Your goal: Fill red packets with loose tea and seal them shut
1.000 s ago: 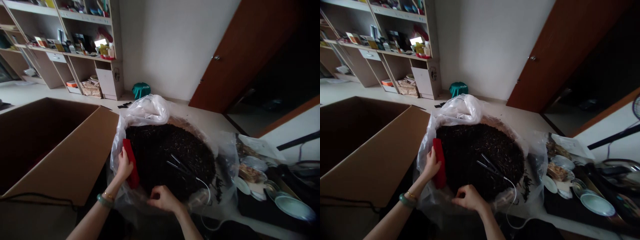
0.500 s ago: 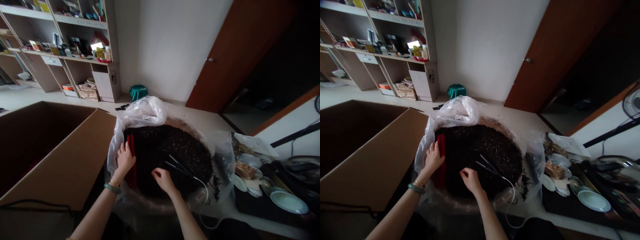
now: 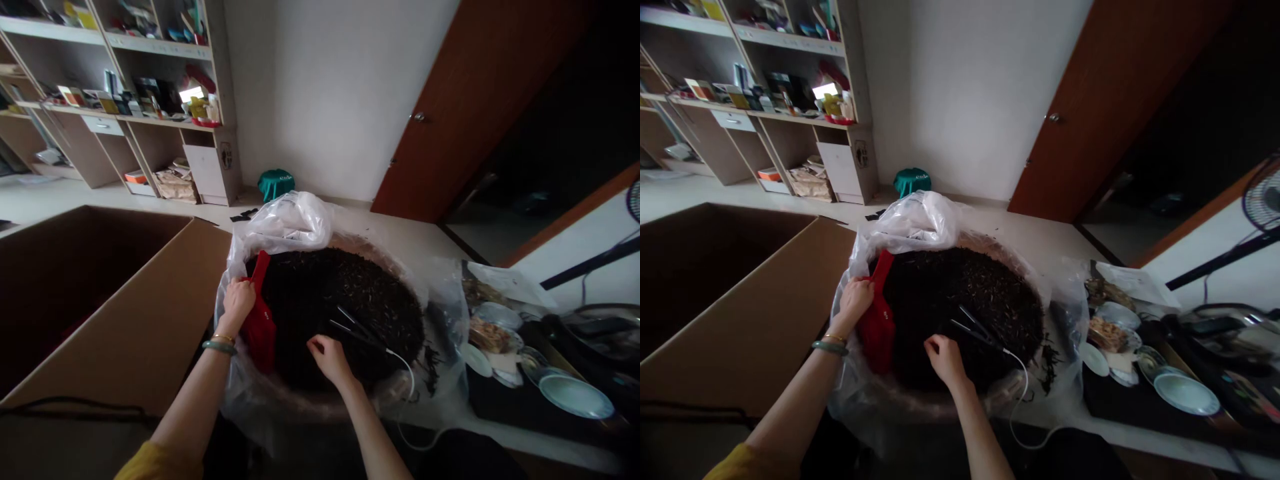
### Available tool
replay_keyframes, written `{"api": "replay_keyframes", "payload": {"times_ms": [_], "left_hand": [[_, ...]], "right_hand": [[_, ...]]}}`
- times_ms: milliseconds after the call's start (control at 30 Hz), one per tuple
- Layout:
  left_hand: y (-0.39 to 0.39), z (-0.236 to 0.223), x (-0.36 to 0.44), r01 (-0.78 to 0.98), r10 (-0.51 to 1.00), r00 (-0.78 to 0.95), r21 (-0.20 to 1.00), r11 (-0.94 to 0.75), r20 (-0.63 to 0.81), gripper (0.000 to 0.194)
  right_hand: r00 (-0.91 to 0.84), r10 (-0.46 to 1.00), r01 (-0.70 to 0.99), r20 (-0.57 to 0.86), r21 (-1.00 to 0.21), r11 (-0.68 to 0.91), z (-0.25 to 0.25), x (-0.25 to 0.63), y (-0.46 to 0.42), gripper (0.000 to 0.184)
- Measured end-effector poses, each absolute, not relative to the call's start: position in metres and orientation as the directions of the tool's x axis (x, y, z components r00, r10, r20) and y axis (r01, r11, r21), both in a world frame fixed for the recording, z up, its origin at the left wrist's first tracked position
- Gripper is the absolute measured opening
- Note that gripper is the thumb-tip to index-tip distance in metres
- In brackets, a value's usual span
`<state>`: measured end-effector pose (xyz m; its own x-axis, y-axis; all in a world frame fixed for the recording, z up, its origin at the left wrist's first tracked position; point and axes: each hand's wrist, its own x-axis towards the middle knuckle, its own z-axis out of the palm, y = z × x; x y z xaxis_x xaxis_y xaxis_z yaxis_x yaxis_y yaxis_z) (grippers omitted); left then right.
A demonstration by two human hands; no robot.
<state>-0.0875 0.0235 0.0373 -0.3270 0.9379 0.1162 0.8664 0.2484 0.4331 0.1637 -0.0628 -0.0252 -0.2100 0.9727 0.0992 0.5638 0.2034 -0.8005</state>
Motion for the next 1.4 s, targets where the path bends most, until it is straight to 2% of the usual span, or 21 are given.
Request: {"api": "replay_keyframes", "payload": {"times_ms": [100,167,267,400,433,567,633,767,867,1067,1200,1400], "left_hand": [[0.018,0.035,-0.092,0.901,0.954,-0.282,0.369,0.226,0.103,0.036],[0.013,0.036,-0.094,0.91,0.943,-0.28,0.364,0.2,0.181,0.036],[0.006,0.039,-0.096,0.891,0.928,-0.275,0.43,0.148,0.251,0.032],[-0.004,0.037,-0.092,0.818,0.961,-0.225,0.568,0.095,0.163,0.023],[-0.007,0.035,-0.09,0.797,0.971,-0.194,0.6,0.074,0.137,0.022],[-0.021,0.027,-0.074,0.713,0.995,-0.049,0.7,-0.029,0.092,0.019],[-0.027,0.025,-0.066,0.689,0.994,0.004,0.72,-0.082,0.11,0.016],[-0.034,0.025,-0.057,0.677,0.991,0.044,0.725,-0.123,0.127,0.014],[-0.035,0.024,-0.056,0.69,0.992,0.019,0.717,-0.104,0.125,0.013],[-0.037,0.025,-0.053,0.727,0.99,-0.028,0.682,-0.074,0.137,0.015],[-0.039,0.024,-0.05,0.725,0.985,-0.073,0.686,-0.055,0.156,0.017],[-0.039,0.014,-0.054,0.73,0.913,-0.335,0.677,0.096,0.232,0.021]], "right_hand": [[-0.225,0.97,0.56,0.094,-0.802,0.208,-0.024,0.163,-0.064,0.02],[-0.225,0.97,0.557,0.094,-0.804,0.207,-0.024,0.163,-0.064,0.02],[-0.219,0.969,0.541,0.111,-0.813,0.215,-0.027,0.163,-0.064,0.022],[-0.167,0.97,0.466,0.178,-0.853,0.237,-0.033,0.162,-0.06,0.021],[-0.126,0.967,0.445,0.221,-0.859,0.254,-0.033,0.162,-0.057,0.024],[0.039,0.895,0.416,0.445,-0.821,0.39,-0.023,0.155,-0.037,0.057],[0.033,0.855,0.417,0.518,-0.785,0.459,-0.017,0.148,-0.024,0.061],[-0.001,0.802,0.43,0.597,-0.724,0.539,-0.017,0.134,-0.008,0.052],[0.03,0.77,0.477,0.638,-0.686,0.55,-0.026,0.129,-0.007,0.048],[-0.024,0.725,0.589,0.689,-0.576,0.567,-0.026,0.126,-0.016,0.043],[0.02,0.753,0.546,0.658,-0.638,0.543,-0.017,0.126,-0.017,0.023],[0.174,0.838,0.391,0.517,-0.817,0.423,-0.017,0.127,-0.015,0.02]]}}
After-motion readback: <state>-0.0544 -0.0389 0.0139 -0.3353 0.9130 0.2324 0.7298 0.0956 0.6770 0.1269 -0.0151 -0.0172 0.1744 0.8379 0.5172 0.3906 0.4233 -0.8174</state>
